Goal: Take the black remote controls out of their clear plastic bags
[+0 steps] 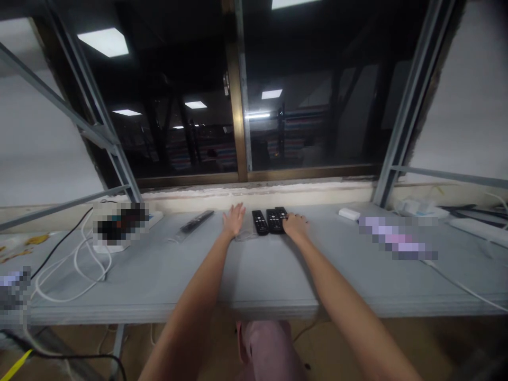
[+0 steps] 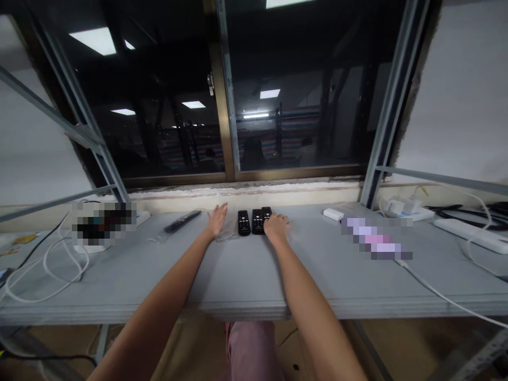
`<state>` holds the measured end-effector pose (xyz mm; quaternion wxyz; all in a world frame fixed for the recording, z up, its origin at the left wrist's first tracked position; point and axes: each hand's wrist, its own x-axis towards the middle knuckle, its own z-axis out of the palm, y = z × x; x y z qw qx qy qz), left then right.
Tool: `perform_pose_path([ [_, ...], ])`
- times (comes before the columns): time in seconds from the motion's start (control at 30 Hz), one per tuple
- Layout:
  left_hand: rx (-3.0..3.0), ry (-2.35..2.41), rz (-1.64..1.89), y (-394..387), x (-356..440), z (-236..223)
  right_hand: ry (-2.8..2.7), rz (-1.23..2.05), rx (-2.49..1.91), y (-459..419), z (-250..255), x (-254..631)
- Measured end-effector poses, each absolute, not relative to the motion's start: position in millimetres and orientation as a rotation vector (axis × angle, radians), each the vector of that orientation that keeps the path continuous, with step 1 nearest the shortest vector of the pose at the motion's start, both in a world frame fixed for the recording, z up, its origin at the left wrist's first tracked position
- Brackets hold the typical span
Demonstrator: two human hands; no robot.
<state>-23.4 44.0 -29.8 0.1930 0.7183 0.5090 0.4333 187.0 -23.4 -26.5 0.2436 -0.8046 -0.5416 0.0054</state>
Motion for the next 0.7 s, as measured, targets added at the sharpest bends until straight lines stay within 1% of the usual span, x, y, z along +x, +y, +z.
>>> perform_pose_path([
  [0.1, 2.049, 1.819, 1.314, 43, -43, -23, -1.448, 0.018, -2.188, -22, -28, 187],
  [0.2, 1.923, 2.218, 1.213, 45, -69, -27, -1.518, 0.061, -2.123, -21, -31, 187],
  [0.27, 1.802, 2.342, 1.123, 46, -84, -33, -1.608, 0.094, -2.110, -21, -31, 187],
  [0.4, 1.736, 2.373, 1.117, 50, -94, -37, -1.660, 0.114, -2.141, -22, -27, 189],
  [0.53, 1.746, 2.233, 1.373, 50, -95, -31, -1.646, 0.101, -2.157, -24, -21, 190],
  [0.6, 1.656, 2.251, 1.499, 49, -98, -29, -1.640, 0.092, -2.164, -25, -19, 190],
  [0.7, 1.460, 2.396, 1.480, 48, -106, -28, -1.619, 0.074, -2.170, -26, -16, 189],
])
